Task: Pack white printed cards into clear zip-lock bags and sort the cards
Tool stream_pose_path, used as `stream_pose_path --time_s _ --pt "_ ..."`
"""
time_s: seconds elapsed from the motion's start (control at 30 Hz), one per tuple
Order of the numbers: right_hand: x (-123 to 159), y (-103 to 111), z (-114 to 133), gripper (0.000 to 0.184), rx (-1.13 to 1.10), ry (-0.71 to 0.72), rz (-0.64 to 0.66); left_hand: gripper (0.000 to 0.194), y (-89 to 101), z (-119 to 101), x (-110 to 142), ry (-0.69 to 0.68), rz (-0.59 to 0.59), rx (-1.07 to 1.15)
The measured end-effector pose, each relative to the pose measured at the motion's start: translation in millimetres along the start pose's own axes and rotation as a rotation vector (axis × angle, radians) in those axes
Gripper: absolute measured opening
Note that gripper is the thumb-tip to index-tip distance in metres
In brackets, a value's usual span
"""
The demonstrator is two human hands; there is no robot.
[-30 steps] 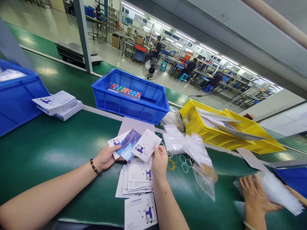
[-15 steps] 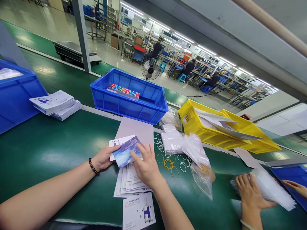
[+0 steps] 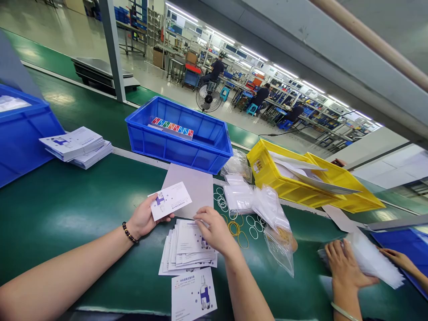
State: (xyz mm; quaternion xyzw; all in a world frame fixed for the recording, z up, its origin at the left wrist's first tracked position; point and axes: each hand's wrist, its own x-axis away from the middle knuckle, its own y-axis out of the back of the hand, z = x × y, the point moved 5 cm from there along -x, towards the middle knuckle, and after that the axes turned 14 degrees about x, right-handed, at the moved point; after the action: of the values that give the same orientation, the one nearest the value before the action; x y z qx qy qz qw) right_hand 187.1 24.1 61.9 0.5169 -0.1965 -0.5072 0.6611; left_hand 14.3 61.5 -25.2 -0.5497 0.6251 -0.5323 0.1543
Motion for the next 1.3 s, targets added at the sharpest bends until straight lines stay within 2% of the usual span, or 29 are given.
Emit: stream_pose_path --time_s 0.1,0.2,0.27,0.33,0.4,0.43,0.5,0.57,0.6,0.63,0.73,0.8,0.9,0.93,1.0,1.07,1.17,1.3 --pt "2 -30 -1 0.017 -0.145 -0.166 -0.088 0.032 -3.8 6 4 -0.001 0.137 -0.083" --pt "6 -41 2 0.024 -0.400 -0.367 -0.253 0.024 -5.3 13 9 -0.019 0.282 -0.274" --pt "9 -29 2 0.021 -0.546 -0.436 -0.411 0.026 -8.3 14 14 -0.039 0.383 -0.398" --pt "10 -4 -1 0.015 -0.606 -0.414 -0.573 0.038 -12.8 13 17 -0.059 0.465 -0.417" --pt "9 24 -4 0.013 -0.550 -0.335 -0.647 0.048 -14.2 7 16 -0.101 0.446 -0.342" --pt "7 34 -5 0.013 -0.487 -0.286 -0.620 0.049 -12.7 4 14 -0.126 0.395 -0.304" --pt "-1 39 -5 0.014 -0.331 -0.170 -0.420 0.045 -7.1 -1 8 -0.173 0.262 -0.271" --pt "-4 24 -3 0.017 -0.160 -0.057 -0.144 0.039 -2.0 -3 4 -0.208 0.168 -0.292" --pt "-2 14 -4 0.017 -0.064 -0.017 -0.052 0.037 -0.7 -4 3 -0.224 0.146 -0.321" --pt "4 6 -4 0.018 0.038 0.010 -0.016 0.033 -0.1 -5 2 -0.246 0.134 -0.362" --pt "37 -2 2 0.019 0.299 0.065 -0.145 0.023 -3.0 -6 6 -0.346 0.146 -0.556" --pt "72 -3 15 0.022 0.348 0.139 -0.202 0.022 -8.0 -4 12 -0.412 0.208 -0.712" --pt "125 -16 38 0.056 0.395 0.222 -0.104 0.033 -12.4 9 20 -0.444 0.349 -0.931" --pt "140 -23 44 0.058 0.430 0.224 -0.054 0.039 -11.3 14 21 -0.436 0.377 -0.999" --pt "161 -38 52 0.043 0.487 0.231 -0.007 0.051 -6.1 25 20 -0.411 0.392 -1.140" --pt "171 -43 58 0.032 0.478 0.269 -0.053 0.059 -1.1 34 16 -0.385 0.401 -1.290" --pt "166 -23 66 0.031 0.409 0.322 -0.219 0.059 -0.3 44 12 -0.351 0.470 -1.465" --pt "145 30 71 0.033 0.365 0.362 -0.437 0.057 -3.6 46 13 -0.338 0.507 -1.522"
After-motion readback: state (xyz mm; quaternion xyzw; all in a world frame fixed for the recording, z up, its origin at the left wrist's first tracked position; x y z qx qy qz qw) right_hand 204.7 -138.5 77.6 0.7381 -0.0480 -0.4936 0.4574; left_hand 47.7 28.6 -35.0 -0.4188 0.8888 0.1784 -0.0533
